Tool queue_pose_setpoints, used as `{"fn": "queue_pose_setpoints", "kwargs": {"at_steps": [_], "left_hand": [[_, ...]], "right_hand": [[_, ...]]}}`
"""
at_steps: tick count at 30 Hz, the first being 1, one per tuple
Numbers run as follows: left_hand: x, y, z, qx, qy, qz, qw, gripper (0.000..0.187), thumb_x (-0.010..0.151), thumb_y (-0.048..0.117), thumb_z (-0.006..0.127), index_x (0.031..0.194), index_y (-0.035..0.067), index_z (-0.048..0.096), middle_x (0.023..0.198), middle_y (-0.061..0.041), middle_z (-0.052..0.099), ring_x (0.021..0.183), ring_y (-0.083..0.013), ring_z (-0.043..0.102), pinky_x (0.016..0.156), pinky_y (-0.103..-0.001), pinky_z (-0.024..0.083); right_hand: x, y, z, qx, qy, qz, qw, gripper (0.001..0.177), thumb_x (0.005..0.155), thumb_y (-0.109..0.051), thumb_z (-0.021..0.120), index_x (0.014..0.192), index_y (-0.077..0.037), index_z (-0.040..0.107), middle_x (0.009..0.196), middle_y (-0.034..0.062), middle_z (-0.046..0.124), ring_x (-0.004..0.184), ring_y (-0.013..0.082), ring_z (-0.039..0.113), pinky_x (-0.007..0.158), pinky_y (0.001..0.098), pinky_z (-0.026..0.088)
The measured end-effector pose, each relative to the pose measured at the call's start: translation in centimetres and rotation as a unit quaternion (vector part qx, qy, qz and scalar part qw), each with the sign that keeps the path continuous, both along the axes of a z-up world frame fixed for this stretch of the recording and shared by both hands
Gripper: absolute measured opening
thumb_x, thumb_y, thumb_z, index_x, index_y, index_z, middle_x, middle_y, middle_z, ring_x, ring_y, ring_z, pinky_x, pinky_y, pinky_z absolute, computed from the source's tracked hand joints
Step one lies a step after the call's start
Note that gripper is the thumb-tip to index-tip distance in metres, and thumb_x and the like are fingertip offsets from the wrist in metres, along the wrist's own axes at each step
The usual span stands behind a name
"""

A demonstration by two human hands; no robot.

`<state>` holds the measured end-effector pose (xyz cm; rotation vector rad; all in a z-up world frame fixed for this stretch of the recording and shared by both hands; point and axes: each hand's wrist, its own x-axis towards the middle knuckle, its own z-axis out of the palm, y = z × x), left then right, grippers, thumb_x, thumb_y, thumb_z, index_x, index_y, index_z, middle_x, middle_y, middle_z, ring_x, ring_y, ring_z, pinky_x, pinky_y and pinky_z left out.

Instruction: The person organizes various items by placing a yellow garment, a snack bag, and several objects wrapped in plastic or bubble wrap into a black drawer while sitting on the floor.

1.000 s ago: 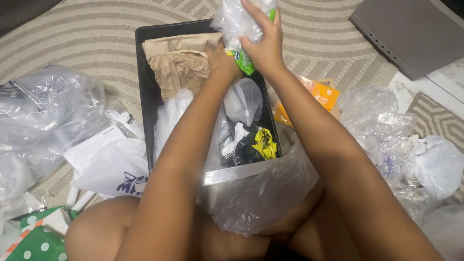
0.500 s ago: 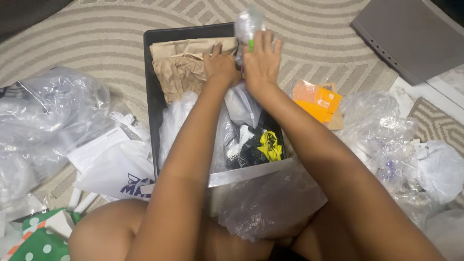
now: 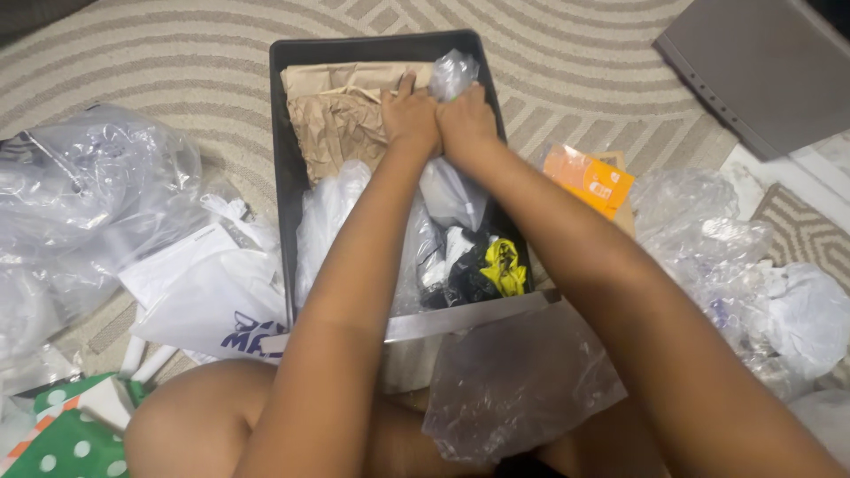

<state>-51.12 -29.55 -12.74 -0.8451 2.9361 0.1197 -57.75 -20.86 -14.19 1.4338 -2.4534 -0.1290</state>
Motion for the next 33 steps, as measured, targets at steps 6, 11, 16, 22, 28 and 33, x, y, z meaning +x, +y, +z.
{"fn": "queue_pose_setpoints", "kwargs": {"at_steps": [6, 11, 16, 22, 28, 33], "left_hand": [[0.5, 0.2, 1.0, 0.006, 0.034, 0.009, 0.999, 0.048, 0.085, 0.029, 0.065, 0.131, 0.014, 0.067, 0.150, -0.003, 0.051, 0.152, -0.0215, 0.024, 0.114, -0.055, 0.024], [0.7, 0.4, 1.0, 0.011, 0.000, -0.001, 1.000, 0.047, 0.085, 0.031, 0.064, 0.130, 0.016, 0.068, 0.151, -0.004, 0.050, 0.151, -0.0219, 0.025, 0.116, -0.052, 0.021], [0.5, 0.0, 0.2, 0.008, 0.056, 0.004, 0.998, 0.046, 0.089, 0.035, 0.060, 0.132, 0.016, 0.067, 0.148, -0.005, 0.053, 0.148, -0.0219, 0.029, 0.116, -0.053, 0.021], [1.1, -0.1, 1.7, 0.046, 0.073, -0.015, 0.996, 0.050, 0.081, 0.044, 0.072, 0.123, 0.016, 0.071, 0.144, -0.012, 0.052, 0.142, -0.0264, 0.034, 0.115, -0.046, 0.021], [2.4, -2.4, 0.5, 0.270, 0.495, -0.050, 0.824, 0.032, 0.085, 0.007, 0.061, 0.116, 0.008, 0.066, 0.123, -0.008, 0.063, 0.127, -0.0235, 0.059, 0.114, -0.036, 0.046], [3.3, -5.6, 0.1, -0.008, 0.346, -0.086, 0.934, 0.039, 0.083, 0.011, 0.065, 0.122, 0.005, 0.065, 0.125, -0.016, 0.058, 0.123, -0.0366, 0.053, 0.108, -0.048, 0.037]], "right_hand": [[-5.1, -3.8, 0.4, 0.149, -0.198, -0.061, 0.967, 0.039, 0.072, -0.010, 0.083, 0.108, 0.001, 0.073, 0.117, 0.0283, 0.068, 0.112, 0.0383, 0.067, 0.094, 0.0434, 0.055], [-7.4, -5.4, -3.0, 0.259, -0.285, 0.013, 0.923, 0.053, 0.066, -0.012, 0.089, 0.117, 0.000, 0.076, 0.125, 0.0227, 0.072, 0.114, 0.0339, 0.072, 0.096, 0.0415, 0.057], [-6.0, -3.2, -0.2, 0.139, -0.400, -0.009, 0.906, 0.082, 0.056, -0.013, 0.095, 0.129, -0.009, 0.059, 0.126, 0.0205, 0.066, 0.116, 0.0355, 0.066, 0.095, 0.0410, 0.055], [-0.8, 4.6, 6.8, -0.152, -0.283, 0.115, 0.940, 0.060, 0.057, -0.011, 0.096, 0.113, -0.009, 0.076, 0.125, 0.0284, 0.050, 0.121, 0.0455, 0.054, 0.105, 0.0425, 0.048], [0.9, 18.0, 19.4, -0.194, -0.482, 0.115, 0.847, 0.044, 0.092, -0.015, 0.076, 0.133, -0.002, 0.064, 0.124, 0.0111, 0.070, 0.105, 0.0160, 0.071, 0.090, 0.0307, 0.059], [5.9, 30.1, 20.6, -0.282, -0.453, 0.046, 0.844, 0.040, 0.097, -0.012, 0.072, 0.135, -0.002, 0.065, 0.123, 0.0091, 0.072, 0.113, 0.0163, 0.069, 0.103, 0.0313, 0.056]]}}
